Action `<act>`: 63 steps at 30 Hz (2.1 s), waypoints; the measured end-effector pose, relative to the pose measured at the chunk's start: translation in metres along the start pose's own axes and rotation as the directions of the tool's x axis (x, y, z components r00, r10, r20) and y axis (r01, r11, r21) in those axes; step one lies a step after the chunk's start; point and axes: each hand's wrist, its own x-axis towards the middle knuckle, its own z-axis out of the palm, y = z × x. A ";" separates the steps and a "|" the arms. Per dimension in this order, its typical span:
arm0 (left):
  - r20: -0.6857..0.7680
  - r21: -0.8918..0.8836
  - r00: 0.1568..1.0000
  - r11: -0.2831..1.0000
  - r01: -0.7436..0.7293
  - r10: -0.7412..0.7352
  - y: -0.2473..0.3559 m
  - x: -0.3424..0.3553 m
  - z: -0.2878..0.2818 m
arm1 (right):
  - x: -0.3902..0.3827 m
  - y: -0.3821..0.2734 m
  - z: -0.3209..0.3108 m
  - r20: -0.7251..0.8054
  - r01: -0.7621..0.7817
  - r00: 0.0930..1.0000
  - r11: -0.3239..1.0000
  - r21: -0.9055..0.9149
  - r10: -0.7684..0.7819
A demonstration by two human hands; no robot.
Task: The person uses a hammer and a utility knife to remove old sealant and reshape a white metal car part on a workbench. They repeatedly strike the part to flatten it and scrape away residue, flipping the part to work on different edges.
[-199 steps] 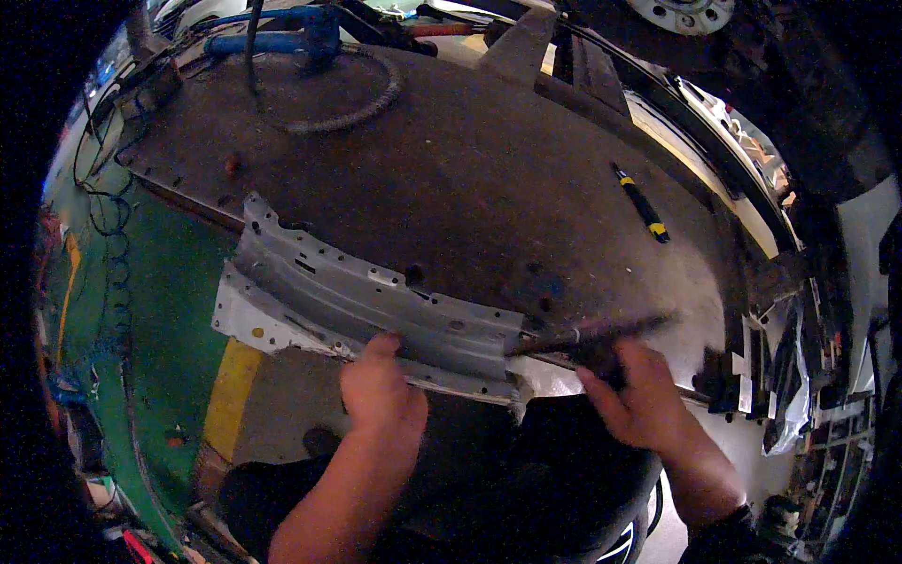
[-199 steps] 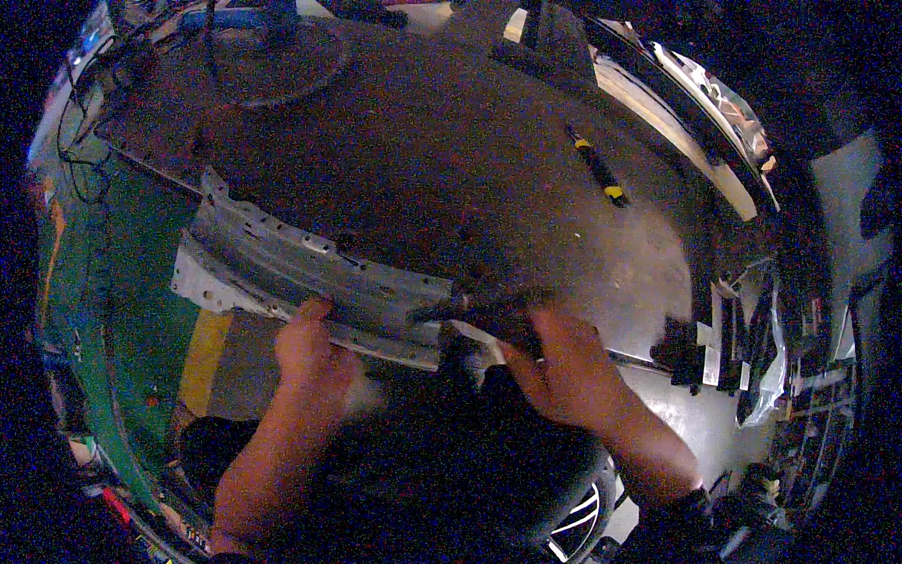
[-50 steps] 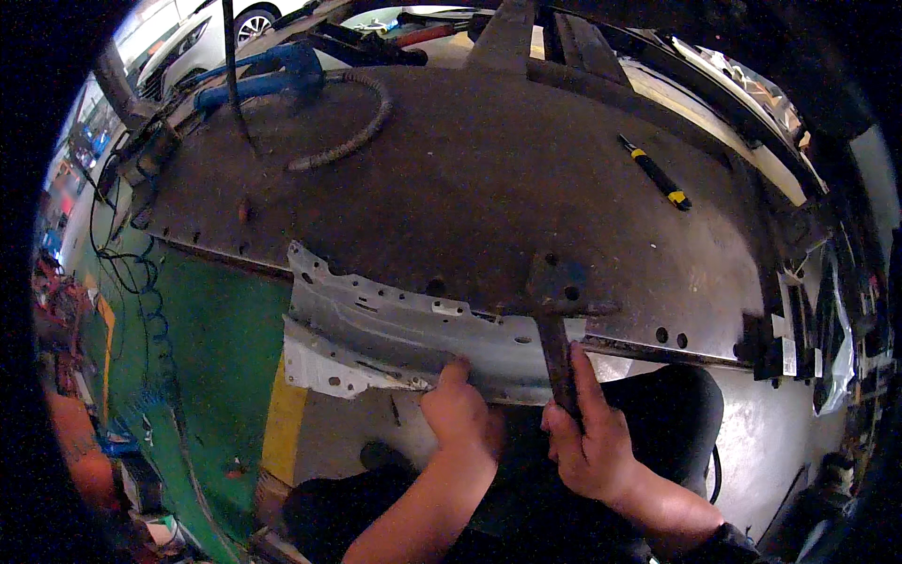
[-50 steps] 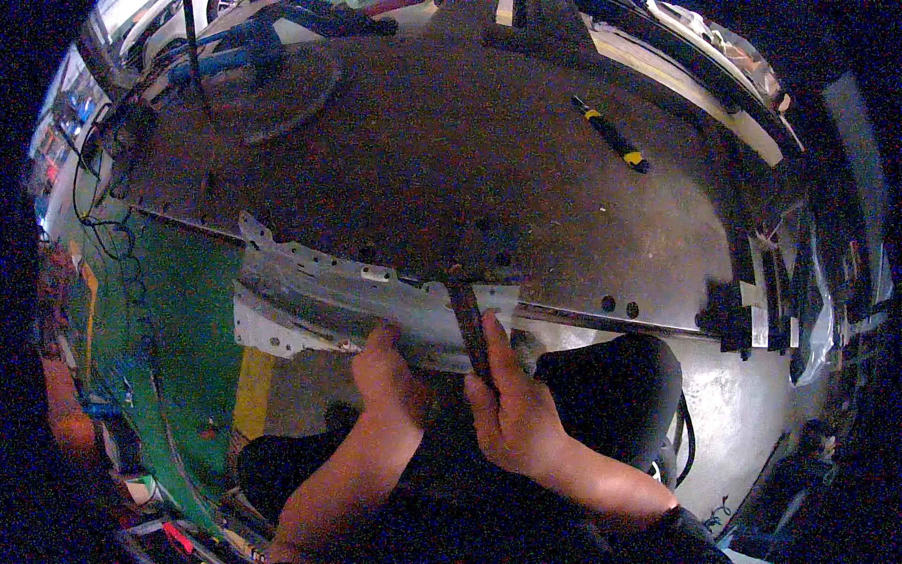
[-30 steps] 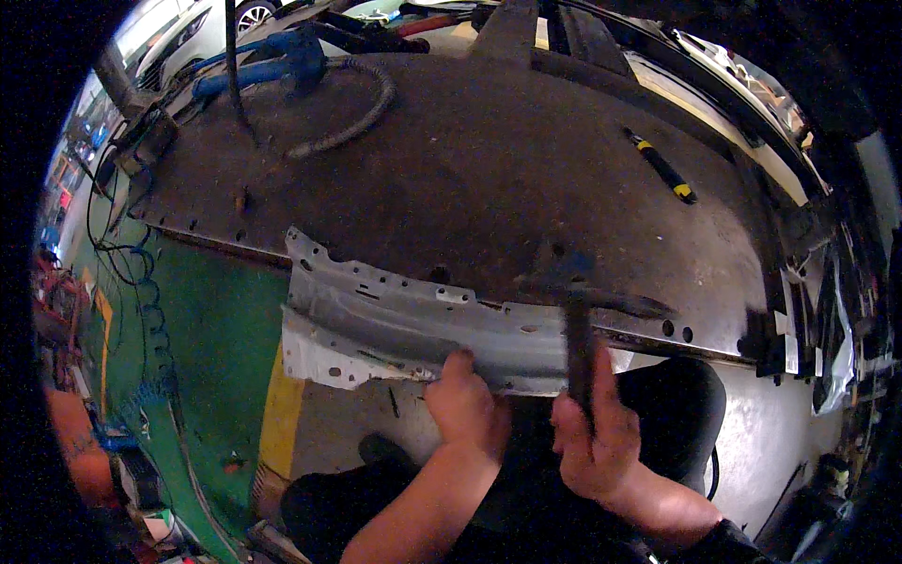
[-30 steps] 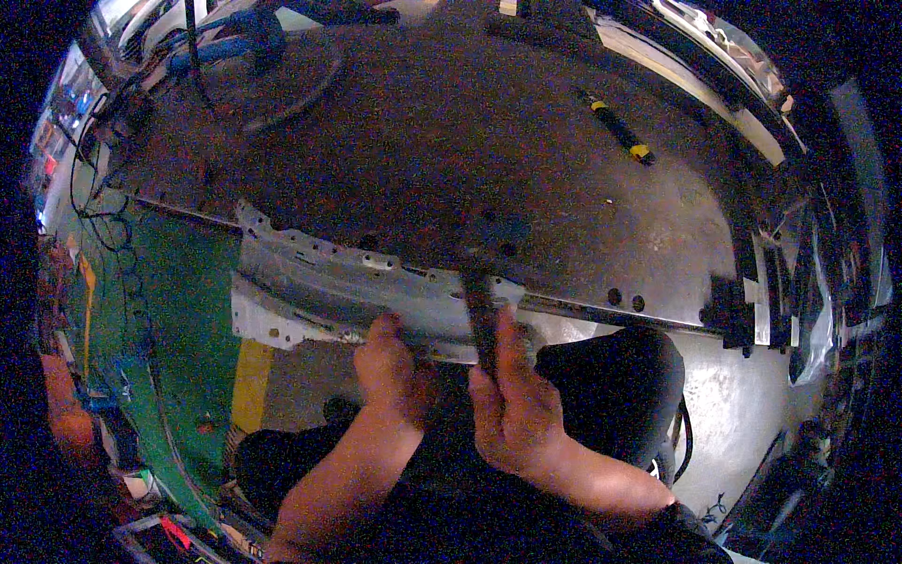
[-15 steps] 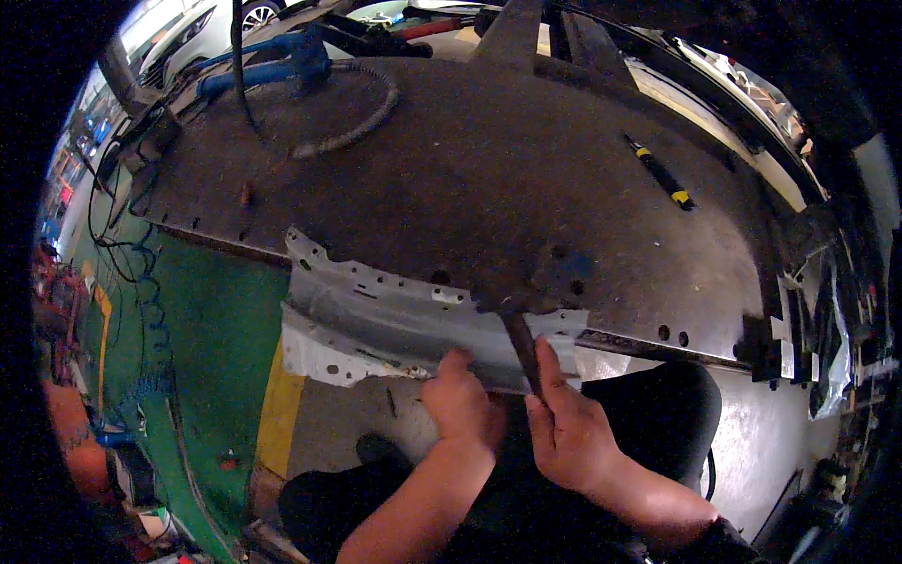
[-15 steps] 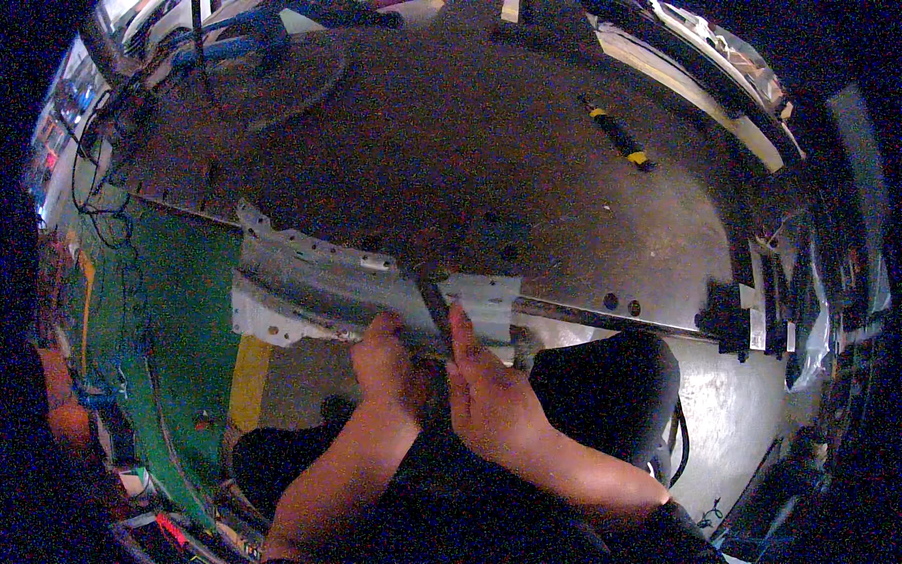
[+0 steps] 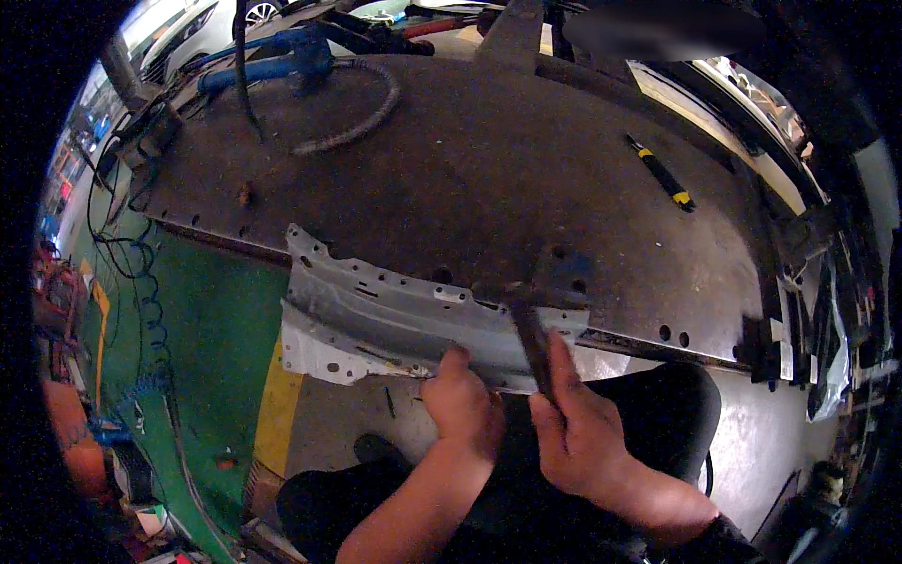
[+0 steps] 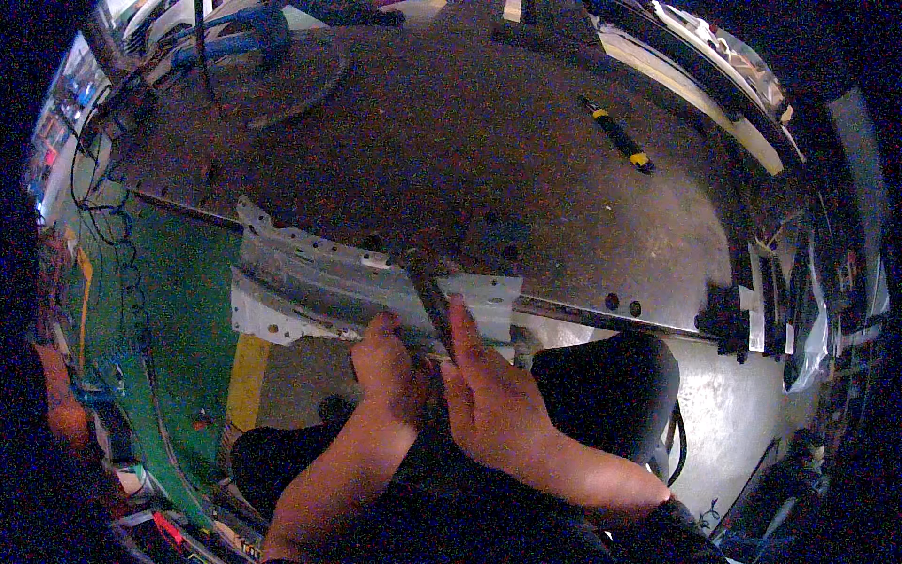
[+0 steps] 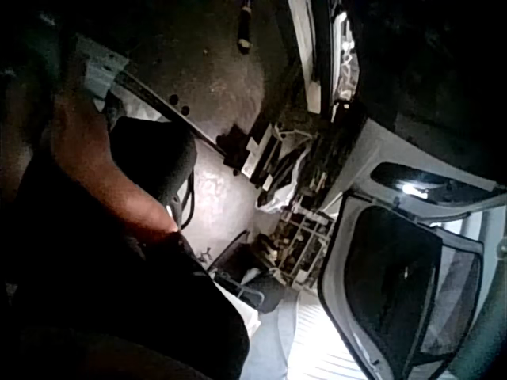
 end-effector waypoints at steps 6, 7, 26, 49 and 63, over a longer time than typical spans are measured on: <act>-0.058 0.053 0.997 0.997 0.054 -0.051 0.004 -0.007 0.008 | 0.003 0.016 0.006 0.058 0.004 0.998 0.999 -0.053 -0.001; -0.020 0.032 0.999 0.999 0.032 -0.031 0.004 -0.006 0.006 | 0.003 0.011 0.002 0.059 0.023 0.998 0.999 -0.036 -0.021; 0.665 0.434 0.583 0.393 -0.810 0.467 0.032 -0.035 -0.071 | 0.042 0.163 -0.142 -0.472 -0.358 0.881 0.680 -0.640 0.020; 0.442 0.305 0.819 0.798 -0.520 0.365 0.089 -0.066 -0.002 | 0.060 0.006 -0.057 0.274 -0.031 0.954 0.866 0.500 -0.124; 0.482 0.553 0.761 0.523 -0.649 0.434 0.077 -0.068 0.000 | 0.059 0.028 -0.039 0.069 0.137 0.980 0.884 0.447 -0.187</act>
